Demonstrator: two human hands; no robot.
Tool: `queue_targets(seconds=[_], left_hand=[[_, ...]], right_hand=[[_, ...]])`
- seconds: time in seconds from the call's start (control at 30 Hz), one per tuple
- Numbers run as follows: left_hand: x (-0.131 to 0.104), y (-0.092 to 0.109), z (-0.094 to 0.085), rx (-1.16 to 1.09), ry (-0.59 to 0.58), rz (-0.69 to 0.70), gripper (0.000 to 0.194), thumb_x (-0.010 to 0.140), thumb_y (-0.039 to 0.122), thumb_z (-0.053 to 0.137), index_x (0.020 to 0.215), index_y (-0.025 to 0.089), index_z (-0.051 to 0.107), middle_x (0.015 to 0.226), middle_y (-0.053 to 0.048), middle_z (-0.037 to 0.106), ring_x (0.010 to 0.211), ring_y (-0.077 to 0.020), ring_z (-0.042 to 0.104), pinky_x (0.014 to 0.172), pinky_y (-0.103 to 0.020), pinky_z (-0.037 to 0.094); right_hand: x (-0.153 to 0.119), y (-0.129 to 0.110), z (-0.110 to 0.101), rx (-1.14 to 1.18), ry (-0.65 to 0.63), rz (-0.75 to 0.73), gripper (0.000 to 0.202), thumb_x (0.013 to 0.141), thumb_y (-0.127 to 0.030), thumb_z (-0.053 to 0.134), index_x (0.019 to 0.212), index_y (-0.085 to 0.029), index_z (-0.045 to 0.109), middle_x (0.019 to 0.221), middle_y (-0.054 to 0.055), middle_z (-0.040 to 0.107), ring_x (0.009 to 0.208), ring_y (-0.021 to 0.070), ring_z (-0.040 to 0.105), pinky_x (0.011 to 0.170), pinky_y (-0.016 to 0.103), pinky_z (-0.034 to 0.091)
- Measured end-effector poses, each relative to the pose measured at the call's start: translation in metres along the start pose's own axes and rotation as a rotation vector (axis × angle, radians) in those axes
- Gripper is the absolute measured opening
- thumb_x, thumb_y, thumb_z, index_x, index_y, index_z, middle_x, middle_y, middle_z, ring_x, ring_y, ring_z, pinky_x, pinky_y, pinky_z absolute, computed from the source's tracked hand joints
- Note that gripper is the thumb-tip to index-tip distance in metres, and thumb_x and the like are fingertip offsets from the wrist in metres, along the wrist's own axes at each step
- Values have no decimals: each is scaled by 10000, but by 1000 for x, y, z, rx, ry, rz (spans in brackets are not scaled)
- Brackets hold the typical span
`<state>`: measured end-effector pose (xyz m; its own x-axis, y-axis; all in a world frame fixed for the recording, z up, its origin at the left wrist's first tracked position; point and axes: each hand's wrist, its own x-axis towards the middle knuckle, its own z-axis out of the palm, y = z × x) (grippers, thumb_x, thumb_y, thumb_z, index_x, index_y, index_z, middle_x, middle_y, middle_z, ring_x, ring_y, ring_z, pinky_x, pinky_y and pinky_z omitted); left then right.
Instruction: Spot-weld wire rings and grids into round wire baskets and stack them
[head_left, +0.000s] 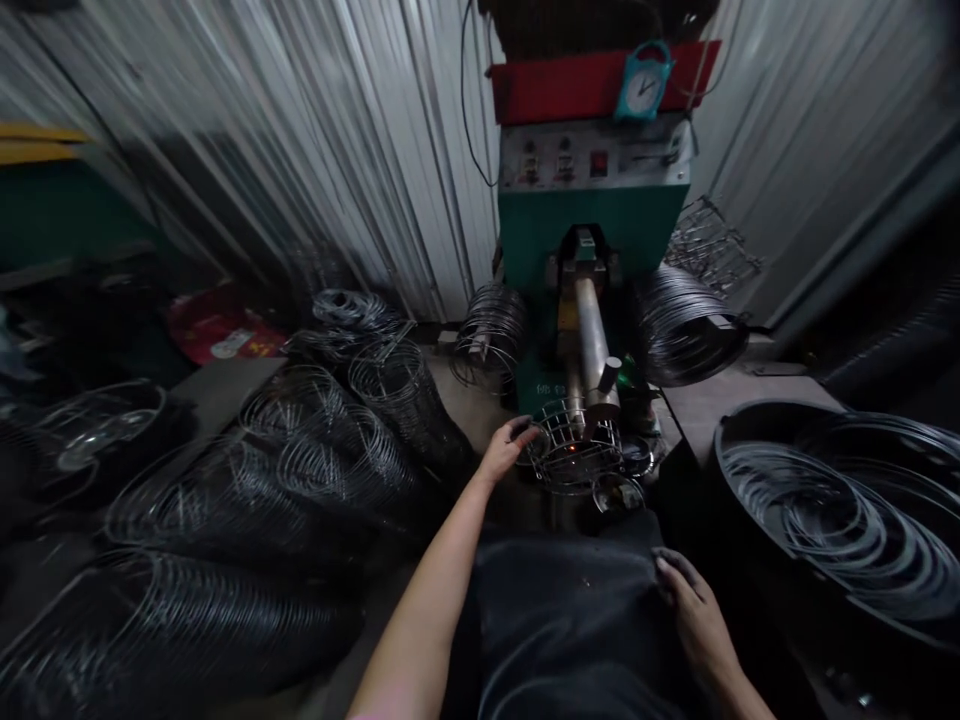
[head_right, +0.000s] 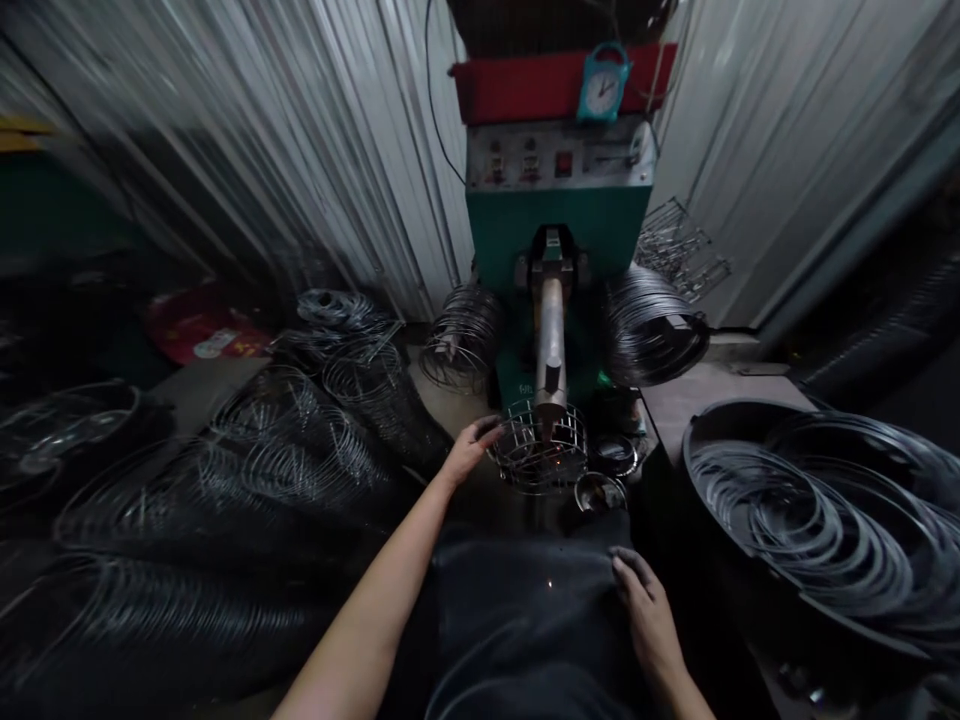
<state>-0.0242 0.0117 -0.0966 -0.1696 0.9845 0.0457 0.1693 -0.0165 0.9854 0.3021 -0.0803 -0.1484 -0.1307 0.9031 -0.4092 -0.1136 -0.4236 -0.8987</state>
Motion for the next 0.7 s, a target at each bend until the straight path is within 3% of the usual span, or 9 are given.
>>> queue_targets(seconds=[0.1, 0.27, 0.4, 0.5, 0.57, 0.63, 0.7], left_hand=[[5, -2, 5, -18, 9, 67, 359, 769, 389, 565, 1022, 135, 584, 989, -64, 660, 924, -171, 600, 851, -282, 460], [9, -5, 8, 42, 94, 79, 282, 769, 384, 544, 923, 158, 610, 868, -31, 667, 843, -162, 600, 812, -276, 459], [4, -1, 6, 51, 120, 45, 342, 769, 397, 515, 987, 143, 585, 958, -69, 652, 935, -192, 584, 887, -324, 428], [-21, 2, 9, 29, 136, 33, 450, 756, 452, 502, 1100, 163, 531, 1151, -90, 578, 1129, -224, 494, 987, -366, 356], [-39, -1, 9, 21, 153, 7, 554, 686, 473, 573, 1156, 190, 493, 1199, -81, 546, 1175, -247, 460, 1002, -391, 350], [-48, -6, 11, 96, 10, -44, 632, 544, 427, 711, 1103, 191, 534, 1045, -74, 614, 1080, -288, 533, 962, -443, 393], [-48, -10, 16, 105, 19, -15, 639, 501, 395, 737, 1083, 213, 546, 880, -41, 636, 977, -302, 587, 882, -488, 449]], right_hand=[[-10, 12, -6, -3, 184, 1, 135, 662, -358, 649, 792, -390, 634, 930, 61, 648, 912, 280, 612, 616, 414, 526], [-14, 2, -9, 258, 213, 181, 224, 545, -305, 709, 766, -304, 675, 874, 66, 648, 748, 243, 643, 497, 336, 520], [-8, -19, 2, 454, 172, 262, 291, 511, -221, 739, 796, -207, 679, 672, 28, 615, 594, 153, 598, 457, 240, 478], [-16, -22, 15, 453, 162, 126, 251, 554, -259, 729, 789, -190, 675, 578, -15, 566, 445, 84, 479, 355, 189, 349], [-24, -17, 22, 446, 269, 61, 266, 562, -259, 724, 810, -170, 680, 529, -31, 547, 379, 62, 408, 330, 176, 284], [-25, -7, 23, 185, 328, -110, 226, 636, -296, 658, 827, -178, 685, 550, -22, 583, 433, 85, 473, 390, 190, 349], [-22, 6, 16, -148, 326, -341, 173, 673, -278, 614, 793, -180, 691, 731, 19, 675, 666, 143, 598, 584, 236, 455]])
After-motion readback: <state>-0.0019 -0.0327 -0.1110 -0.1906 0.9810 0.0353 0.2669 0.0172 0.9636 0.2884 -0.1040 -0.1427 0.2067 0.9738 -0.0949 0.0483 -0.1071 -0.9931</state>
